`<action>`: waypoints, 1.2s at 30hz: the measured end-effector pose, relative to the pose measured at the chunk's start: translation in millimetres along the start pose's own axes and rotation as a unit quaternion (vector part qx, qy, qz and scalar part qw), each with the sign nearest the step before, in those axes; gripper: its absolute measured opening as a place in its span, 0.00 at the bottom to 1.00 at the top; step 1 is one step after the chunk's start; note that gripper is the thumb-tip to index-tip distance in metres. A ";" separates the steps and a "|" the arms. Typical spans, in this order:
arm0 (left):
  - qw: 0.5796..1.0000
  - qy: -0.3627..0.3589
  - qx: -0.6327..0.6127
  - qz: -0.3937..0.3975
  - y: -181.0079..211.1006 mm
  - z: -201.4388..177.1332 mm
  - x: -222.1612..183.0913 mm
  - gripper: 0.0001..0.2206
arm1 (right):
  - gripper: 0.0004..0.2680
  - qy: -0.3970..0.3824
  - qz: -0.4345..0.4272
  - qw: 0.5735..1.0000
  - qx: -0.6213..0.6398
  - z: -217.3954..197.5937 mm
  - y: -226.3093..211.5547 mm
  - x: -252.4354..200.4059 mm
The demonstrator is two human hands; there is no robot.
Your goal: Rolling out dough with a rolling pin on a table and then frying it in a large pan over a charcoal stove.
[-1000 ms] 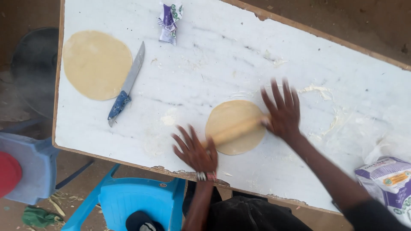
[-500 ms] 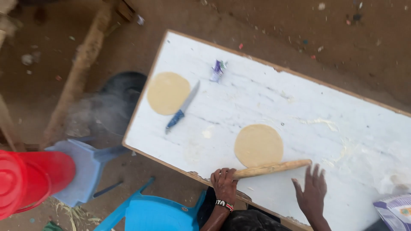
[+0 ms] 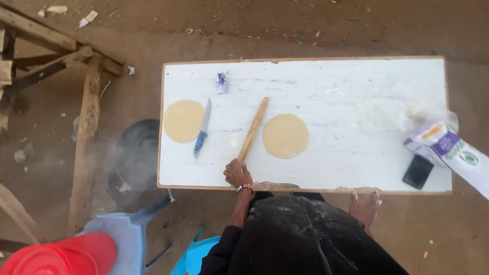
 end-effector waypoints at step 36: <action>0.944 0.211 -0.020 -0.255 -234.9 -197.2 -83.1 0.28 | 0.22 0.041 -0.342 0.928 -0.140 218.0 -278.6 86.7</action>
Point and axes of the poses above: each hand's wrist, its own x-axis towards the middle knuckle, its own z-axis out of the palm, y = z × x, the point moved 10 cm from there along x, towards the middle knuckle, and after that the axes turned 14 degrees about y, right-handed, at the moved point
